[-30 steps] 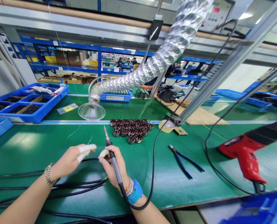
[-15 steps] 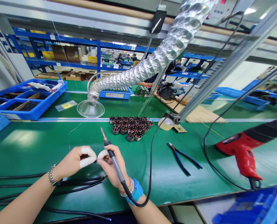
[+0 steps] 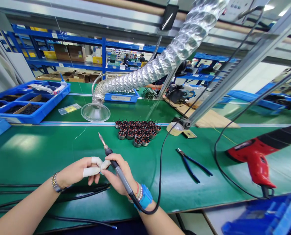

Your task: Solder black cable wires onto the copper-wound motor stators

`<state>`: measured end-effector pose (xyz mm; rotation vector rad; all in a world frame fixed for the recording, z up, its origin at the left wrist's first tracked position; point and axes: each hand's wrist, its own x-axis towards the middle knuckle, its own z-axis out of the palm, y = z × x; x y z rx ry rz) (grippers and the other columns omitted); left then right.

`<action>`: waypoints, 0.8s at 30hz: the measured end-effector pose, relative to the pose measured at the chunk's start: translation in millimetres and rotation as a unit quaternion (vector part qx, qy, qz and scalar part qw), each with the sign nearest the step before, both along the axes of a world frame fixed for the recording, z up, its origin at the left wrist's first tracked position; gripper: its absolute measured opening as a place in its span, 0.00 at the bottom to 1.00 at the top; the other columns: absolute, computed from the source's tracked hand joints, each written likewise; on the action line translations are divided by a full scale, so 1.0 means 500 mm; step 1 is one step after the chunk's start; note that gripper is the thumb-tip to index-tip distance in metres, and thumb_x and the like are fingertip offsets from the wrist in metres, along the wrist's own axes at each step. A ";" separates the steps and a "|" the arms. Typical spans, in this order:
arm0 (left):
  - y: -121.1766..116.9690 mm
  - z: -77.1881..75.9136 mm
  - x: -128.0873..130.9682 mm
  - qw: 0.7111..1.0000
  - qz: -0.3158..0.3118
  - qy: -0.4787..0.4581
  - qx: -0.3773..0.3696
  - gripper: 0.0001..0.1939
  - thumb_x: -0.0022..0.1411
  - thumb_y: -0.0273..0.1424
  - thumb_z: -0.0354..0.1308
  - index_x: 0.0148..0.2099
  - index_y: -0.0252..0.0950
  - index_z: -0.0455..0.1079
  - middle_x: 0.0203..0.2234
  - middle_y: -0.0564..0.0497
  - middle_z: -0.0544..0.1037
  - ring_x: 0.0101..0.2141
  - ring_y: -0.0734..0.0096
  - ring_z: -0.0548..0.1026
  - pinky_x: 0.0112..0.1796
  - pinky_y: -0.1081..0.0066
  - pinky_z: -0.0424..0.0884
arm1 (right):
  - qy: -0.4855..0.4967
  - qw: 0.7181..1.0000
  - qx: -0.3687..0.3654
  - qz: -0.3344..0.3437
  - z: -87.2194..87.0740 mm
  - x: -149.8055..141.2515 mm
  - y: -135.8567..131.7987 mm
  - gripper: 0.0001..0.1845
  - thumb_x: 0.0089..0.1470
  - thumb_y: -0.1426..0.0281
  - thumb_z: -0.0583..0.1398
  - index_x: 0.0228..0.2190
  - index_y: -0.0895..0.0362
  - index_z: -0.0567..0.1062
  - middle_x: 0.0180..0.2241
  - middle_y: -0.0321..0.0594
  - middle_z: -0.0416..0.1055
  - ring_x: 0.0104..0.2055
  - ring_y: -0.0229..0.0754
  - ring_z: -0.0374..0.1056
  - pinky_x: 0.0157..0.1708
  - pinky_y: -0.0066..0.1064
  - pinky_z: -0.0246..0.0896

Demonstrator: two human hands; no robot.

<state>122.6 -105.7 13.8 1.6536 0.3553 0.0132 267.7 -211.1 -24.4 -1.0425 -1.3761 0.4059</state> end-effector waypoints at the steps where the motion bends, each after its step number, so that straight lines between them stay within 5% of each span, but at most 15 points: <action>1: -0.001 0.001 0.001 1.000 -0.003 0.011 0.000 0.12 0.58 0.38 0.50 0.31 0.33 0.64 0.19 0.56 0.68 0.19 0.79 0.60 0.24 0.76 0.56 | -0.022 1.000 0.011 -0.010 0.001 0.002 0.000 0.21 0.45 0.78 0.62 0.41 0.50 0.64 0.30 0.33 0.70 0.31 0.36 0.68 0.35 0.29 0.65; 5: -0.005 0.002 0.003 0.998 0.031 0.007 0.047 0.17 0.56 0.40 0.52 0.22 0.32 0.61 0.17 0.58 0.60 0.21 0.79 0.55 0.25 0.76 0.52 | -0.051 0.998 0.027 -0.021 0.001 0.006 0.000 0.22 0.45 0.79 0.62 0.41 0.50 0.65 0.30 0.33 0.70 0.30 0.34 0.68 0.35 0.26 0.65; 12: -0.009 -0.006 0.007 0.993 0.102 -0.011 0.051 0.09 0.52 0.33 0.55 0.28 0.32 0.67 0.21 0.56 0.66 0.26 0.76 0.61 0.30 0.76 0.57 | -0.031 0.999 0.002 -0.013 -0.005 0.013 0.003 0.24 0.46 0.79 0.61 0.44 0.50 0.62 0.32 0.35 0.70 0.32 0.36 0.70 0.35 0.29 0.67; 24: -0.009 0.004 0.005 0.973 0.092 0.004 0.211 0.10 0.57 0.33 0.51 0.31 0.33 0.70 0.26 0.53 0.73 0.29 0.73 0.67 0.33 0.76 0.62 | -0.066 0.996 -0.019 -0.055 0.013 0.004 0.007 0.20 0.47 0.79 0.58 0.42 0.51 0.62 0.27 0.32 0.69 0.27 0.33 0.68 0.32 0.24 0.65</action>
